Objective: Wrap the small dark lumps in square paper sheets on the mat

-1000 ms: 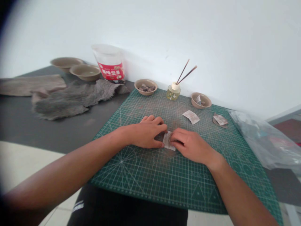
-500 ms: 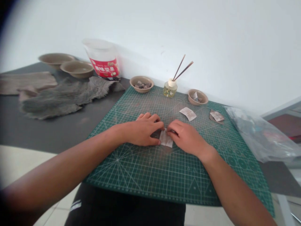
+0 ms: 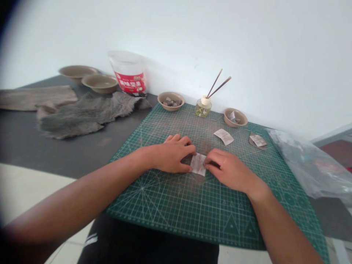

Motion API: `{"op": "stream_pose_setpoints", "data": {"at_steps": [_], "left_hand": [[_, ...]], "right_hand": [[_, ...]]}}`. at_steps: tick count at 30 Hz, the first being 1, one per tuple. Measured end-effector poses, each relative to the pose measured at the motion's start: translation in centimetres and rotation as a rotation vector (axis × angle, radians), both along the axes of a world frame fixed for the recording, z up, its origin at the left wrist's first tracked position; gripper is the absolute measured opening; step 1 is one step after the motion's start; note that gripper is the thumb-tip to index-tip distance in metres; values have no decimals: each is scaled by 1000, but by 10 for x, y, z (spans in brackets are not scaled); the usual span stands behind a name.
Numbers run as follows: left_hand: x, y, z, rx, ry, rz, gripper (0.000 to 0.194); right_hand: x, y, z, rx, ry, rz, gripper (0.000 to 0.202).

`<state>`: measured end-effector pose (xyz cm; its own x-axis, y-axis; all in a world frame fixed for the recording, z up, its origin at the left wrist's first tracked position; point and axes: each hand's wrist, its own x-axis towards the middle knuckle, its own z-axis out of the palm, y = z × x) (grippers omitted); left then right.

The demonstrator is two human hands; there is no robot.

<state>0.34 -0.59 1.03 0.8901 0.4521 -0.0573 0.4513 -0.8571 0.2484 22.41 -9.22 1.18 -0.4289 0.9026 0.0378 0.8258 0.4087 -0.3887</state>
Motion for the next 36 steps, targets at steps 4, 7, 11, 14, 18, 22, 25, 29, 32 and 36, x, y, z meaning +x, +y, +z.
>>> {"op": "stream_pose_setpoints", "data": {"at_steps": [4, 7, 11, 14, 18, 22, 25, 29, 32, 36], "left_hand": [[0, 0, -2, 18, -12, -1, 51], [0, 0, -3, 18, -2, 14, 52], [0, 0, 1, -5, 19, 5, 52], [0, 0, 2, -1, 16, 3, 52], [0, 0, -1, 0, 13, 21, 52], [0, 1, -1, 0, 12, 8, 53], [0, 0, -1, 6, 6, 6, 53], [1, 0, -1, 5, 11, 28, 52], [0, 0, 0, 4, 14, 13, 53], [0, 0, 0, 3, 13, 4, 53]], "right_hand": [[-9, -1, -2, 9, 29, 89, 10], [-4, 3, -3, 70, 6, -58, 7], [-1, 0, 0, -8, 9, -21, 6], [-7, -2, 0, -46, 56, 68, 9], [-3, 1, -1, 27, 36, -55, 5], [0, -1, -1, -77, 42, 75, 8], [-4, 2, -2, -31, 47, 98, 11], [3, 5, -1, 37, 5, -38, 8], [6, 0, 2, -32, -16, 65, 11], [-3, 0, -1, -28, 7, 173, 14]]}}
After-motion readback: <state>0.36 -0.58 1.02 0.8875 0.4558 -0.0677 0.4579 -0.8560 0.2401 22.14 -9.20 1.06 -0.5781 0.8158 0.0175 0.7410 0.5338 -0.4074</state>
